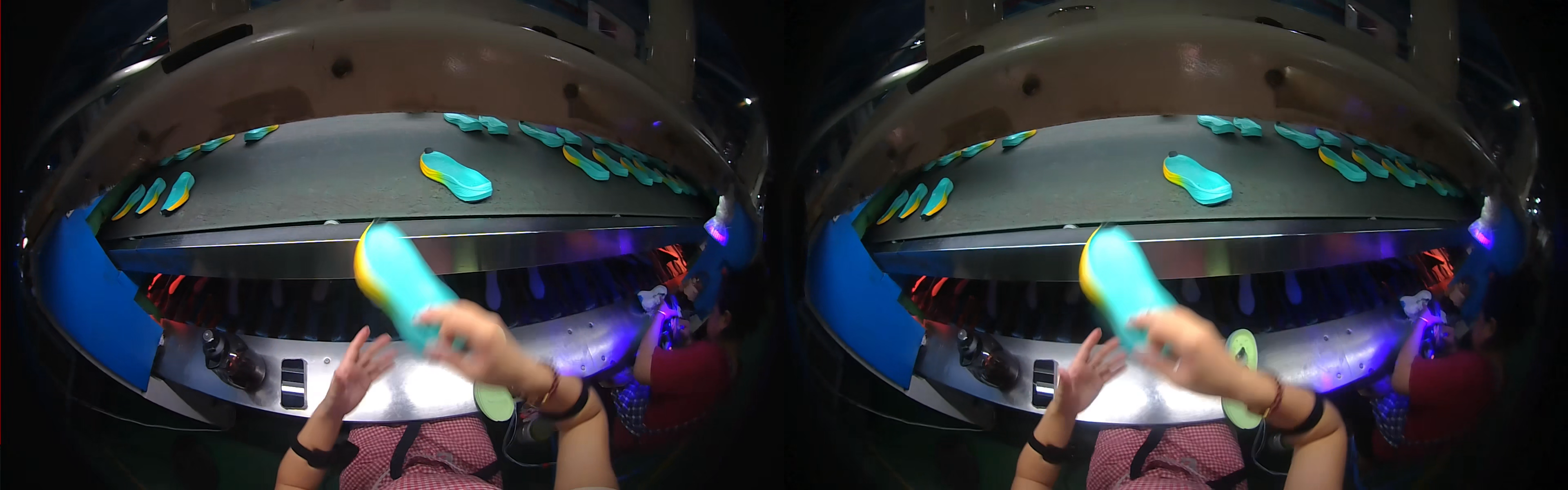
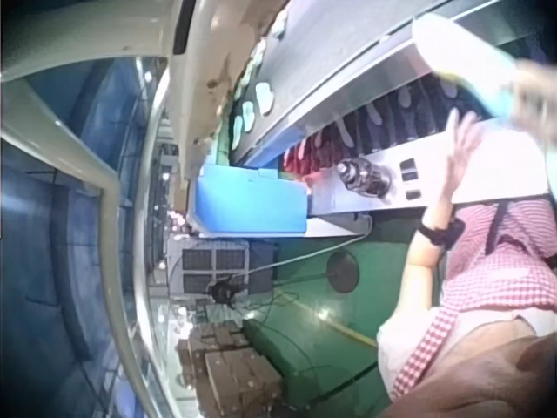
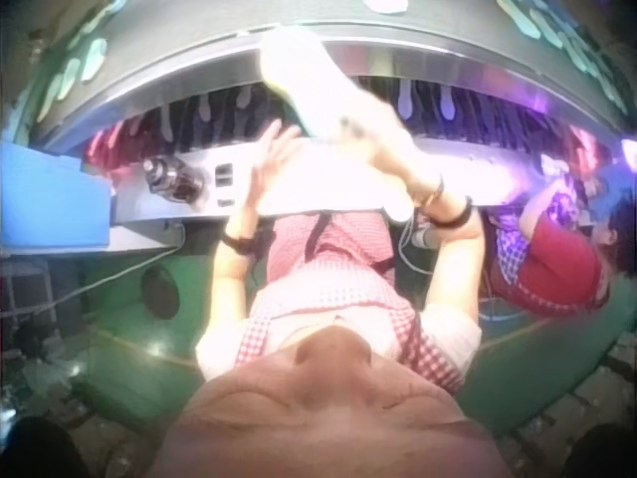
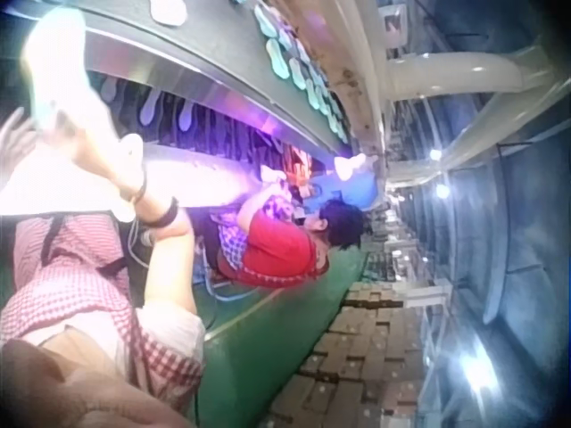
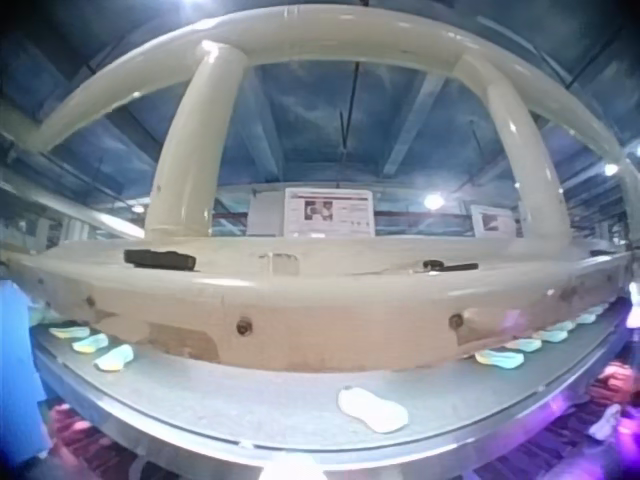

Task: Apply glue or adhesive to the inside of shoe soles using a brush tool at a manufacturing workstation.

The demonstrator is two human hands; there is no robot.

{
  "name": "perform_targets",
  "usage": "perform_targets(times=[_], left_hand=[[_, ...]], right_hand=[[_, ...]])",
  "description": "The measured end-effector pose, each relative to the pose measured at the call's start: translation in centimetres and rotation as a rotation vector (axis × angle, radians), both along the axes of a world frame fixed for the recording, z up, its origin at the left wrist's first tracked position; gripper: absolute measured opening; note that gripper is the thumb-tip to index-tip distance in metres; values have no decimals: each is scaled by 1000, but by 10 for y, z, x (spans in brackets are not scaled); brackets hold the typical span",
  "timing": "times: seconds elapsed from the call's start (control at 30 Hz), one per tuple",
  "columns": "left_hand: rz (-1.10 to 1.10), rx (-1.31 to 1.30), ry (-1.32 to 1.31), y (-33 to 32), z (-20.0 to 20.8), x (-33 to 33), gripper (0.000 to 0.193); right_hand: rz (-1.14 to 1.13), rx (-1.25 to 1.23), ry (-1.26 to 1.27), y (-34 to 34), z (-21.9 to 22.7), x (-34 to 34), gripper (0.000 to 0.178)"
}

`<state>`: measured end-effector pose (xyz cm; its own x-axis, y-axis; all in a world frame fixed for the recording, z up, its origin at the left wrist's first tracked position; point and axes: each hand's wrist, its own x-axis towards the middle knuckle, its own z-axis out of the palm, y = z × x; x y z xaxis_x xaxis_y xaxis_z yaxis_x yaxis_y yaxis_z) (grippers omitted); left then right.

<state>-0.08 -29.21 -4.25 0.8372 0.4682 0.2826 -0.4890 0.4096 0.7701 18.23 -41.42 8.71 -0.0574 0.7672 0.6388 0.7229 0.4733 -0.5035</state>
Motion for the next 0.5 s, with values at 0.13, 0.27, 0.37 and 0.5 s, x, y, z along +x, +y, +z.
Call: perform_targets(times=[0.13, 0.27, 0.37, 0.5], left_hand=[[-21, -434, 85, -34, -13, 5, 67], [232, -570, 333, -28, -61, -4, 45], [256, -631, 318, -25, -84, -35, 43], [341, -693, 342, -31, -97, -55, 42]], right_hand=[[131, -125, -147, -27, -87, -56, 11], [-99, -315, 454, -38, -173, -27, 10], [-614, -494, 1504, -58, -248, 21, 15], [-623, -193, 2159, -103, -340, 81, 38]])
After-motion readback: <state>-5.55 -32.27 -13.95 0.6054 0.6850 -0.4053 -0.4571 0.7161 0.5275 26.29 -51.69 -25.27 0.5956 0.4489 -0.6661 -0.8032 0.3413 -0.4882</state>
